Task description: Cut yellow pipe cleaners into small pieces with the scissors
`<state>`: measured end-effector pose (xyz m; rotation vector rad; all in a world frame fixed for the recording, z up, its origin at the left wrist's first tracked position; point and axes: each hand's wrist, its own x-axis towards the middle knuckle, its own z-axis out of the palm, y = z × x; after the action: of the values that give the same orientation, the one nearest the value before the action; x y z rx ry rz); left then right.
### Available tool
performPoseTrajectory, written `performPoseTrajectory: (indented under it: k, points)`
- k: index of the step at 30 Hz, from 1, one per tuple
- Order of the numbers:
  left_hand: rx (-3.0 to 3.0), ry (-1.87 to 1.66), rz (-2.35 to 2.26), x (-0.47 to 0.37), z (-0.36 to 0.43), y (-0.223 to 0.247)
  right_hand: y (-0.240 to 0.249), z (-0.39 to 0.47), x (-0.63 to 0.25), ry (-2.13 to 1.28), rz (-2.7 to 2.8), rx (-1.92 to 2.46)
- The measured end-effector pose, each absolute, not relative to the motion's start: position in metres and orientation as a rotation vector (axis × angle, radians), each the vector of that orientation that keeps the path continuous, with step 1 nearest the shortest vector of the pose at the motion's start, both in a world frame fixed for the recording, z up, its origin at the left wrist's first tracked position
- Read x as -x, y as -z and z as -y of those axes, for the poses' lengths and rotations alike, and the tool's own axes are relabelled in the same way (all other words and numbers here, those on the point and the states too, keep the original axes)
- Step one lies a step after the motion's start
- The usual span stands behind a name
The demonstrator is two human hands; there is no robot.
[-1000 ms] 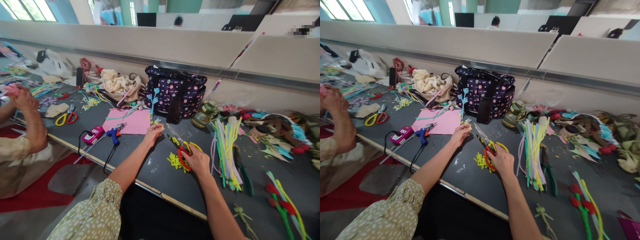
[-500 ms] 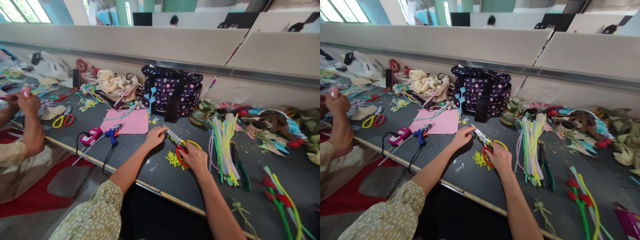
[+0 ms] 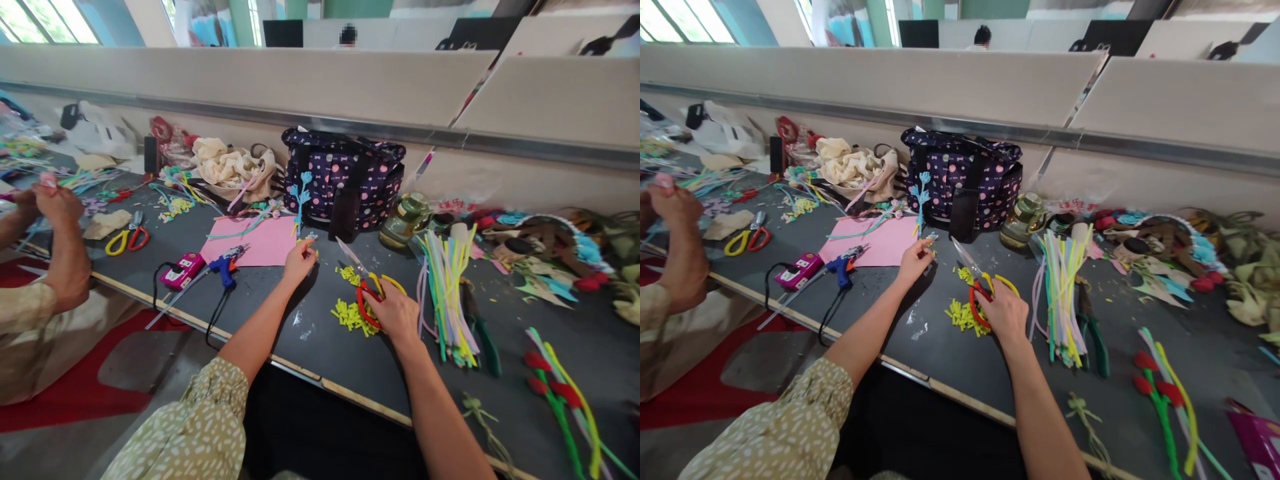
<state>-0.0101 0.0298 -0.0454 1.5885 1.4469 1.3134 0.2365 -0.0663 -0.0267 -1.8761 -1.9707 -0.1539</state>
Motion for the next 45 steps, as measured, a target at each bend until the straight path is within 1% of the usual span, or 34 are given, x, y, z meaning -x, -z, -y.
performPoseTrajectory:
  k: [5, 7, 9, 12, 14, 18, 20, 22, 26, 28, 31, 34, 38, 45]
  points:
    - [-1.809, -1.087, -1.285, -0.006, -0.014, 0.039, 0.028, 0.064, -0.240, 0.154, 1.901, 1.917]
    - [-1.831, -1.047, -1.242, -0.008, -0.010, 0.037, 0.028, 0.064, -0.241, 0.149, 1.894, 1.934]
    - [-1.767, -1.044, -1.228, -0.007, -0.011, 0.037, 0.027, 0.064, -0.241, 0.143, 1.891, 1.939]
    - [-1.497, -0.981, -1.158, -0.002, -0.022, 0.042, 0.025, 0.064, -0.240, 0.142, 1.894, 1.953]
    - [-1.321, -1.071, -1.176, 0.003, -0.031, 0.044, 0.025, 0.064, -0.240, 0.142, 1.899, 1.965]
    - [-1.125, -1.529, -1.210, 0.016, -0.040, 0.037, 0.025, 0.064, -0.241, 0.137, 1.896, 1.964]
    - [-1.043, -1.615, -1.144, 0.020, -0.037, 0.033, 0.027, 0.064, -0.241, 0.143, 1.890, 1.962]
    - [-0.997, -1.552, -1.085, 0.020, -0.032, 0.031, 0.028, 0.064, -0.241, 0.150, 1.889, 1.960]
    - [-0.972, -1.301, -1.090, 0.016, -0.031, 0.033, 0.029, 0.063, -0.241, 0.147, 1.907, 1.935]
    - [-1.010, -1.342, -1.153, 0.015, -0.035, 0.034, 0.030, 0.063, -0.241, 0.144, 1.911, 1.929]
    - [-1.061, -1.495, -1.177, 0.018, -0.037, 0.031, 0.031, 0.062, -0.242, 0.155, 1.891, 1.926]
    - [-1.070, -1.518, -1.139, 0.020, -0.033, 0.026, 0.032, 0.061, -0.243, 0.159, 1.855, 1.928]
    - [-1.223, -1.435, -1.154, 0.015, -0.023, 0.021, 0.031, 0.060, -0.244, 0.102, 1.803, 1.939]
    - [-1.690, -0.959, -1.117, 0.000, -0.011, 0.023, 0.024, 0.059, -0.242, -0.082, 1.630, 1.982]
